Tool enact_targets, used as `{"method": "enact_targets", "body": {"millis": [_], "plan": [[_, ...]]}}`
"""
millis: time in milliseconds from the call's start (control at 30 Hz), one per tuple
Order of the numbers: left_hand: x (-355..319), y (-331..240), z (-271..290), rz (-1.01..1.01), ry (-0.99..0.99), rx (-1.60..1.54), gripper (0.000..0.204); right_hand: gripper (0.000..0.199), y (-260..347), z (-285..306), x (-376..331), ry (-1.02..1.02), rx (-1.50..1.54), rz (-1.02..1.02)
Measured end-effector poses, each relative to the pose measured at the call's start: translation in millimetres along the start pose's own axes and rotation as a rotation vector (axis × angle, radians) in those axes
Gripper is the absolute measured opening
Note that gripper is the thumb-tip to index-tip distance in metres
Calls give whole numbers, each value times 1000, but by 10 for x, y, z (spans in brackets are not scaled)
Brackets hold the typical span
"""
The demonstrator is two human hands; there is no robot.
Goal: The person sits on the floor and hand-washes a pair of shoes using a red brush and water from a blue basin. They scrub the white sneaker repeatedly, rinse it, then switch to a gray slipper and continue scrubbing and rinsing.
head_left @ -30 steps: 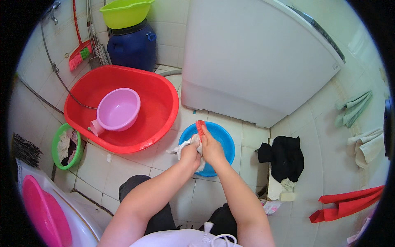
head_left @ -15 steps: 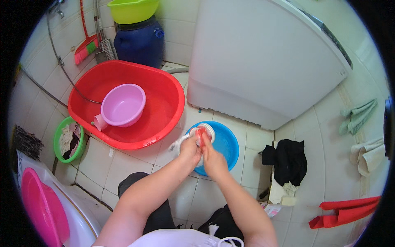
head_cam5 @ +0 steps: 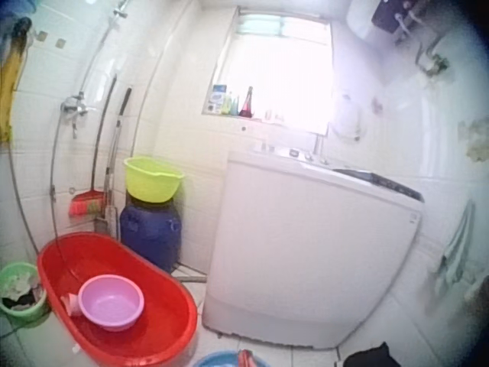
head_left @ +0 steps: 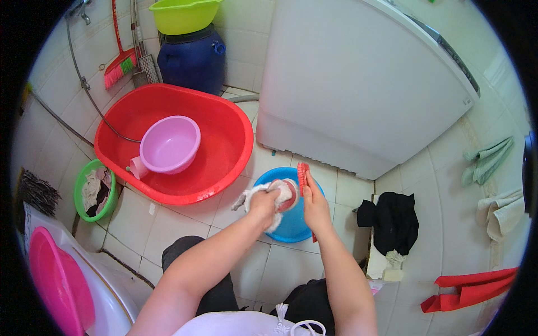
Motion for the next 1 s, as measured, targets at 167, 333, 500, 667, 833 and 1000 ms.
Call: {"method": "enact_targets", "body": {"millis": [167,333,500,667,833,1000], "plan": [[-77,-65,-29,-4,147,368,27,48,-39,-324,-140,323,-328,34],[-133,-153,-132,29,170,90,31,48,114,-232,-161,234,-151,85],[-247,-334,-37,-199,-24,612,30,51,229,-397,-286,366,-437,103],[-529,-581,-424,-790,29,1151,28,49,238,-174,-117,191,-289,118],[-369,-465,-235,-426,31,1124,28,47,84,-285,-164,270,-220,233],[-483,-736,-384,-654,71,1174,26,47,136,-70,-177,46,16,188]]}}
Point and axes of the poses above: each hand's wrist, its own x-axis towards the middle knuckle, its own z-axis out of the back of the hand, y = z × x, the point moved 10 cm from there along x, towards the middle knuckle, and after that the axes turned 4 degrees about -z, right-handed, at the moved point
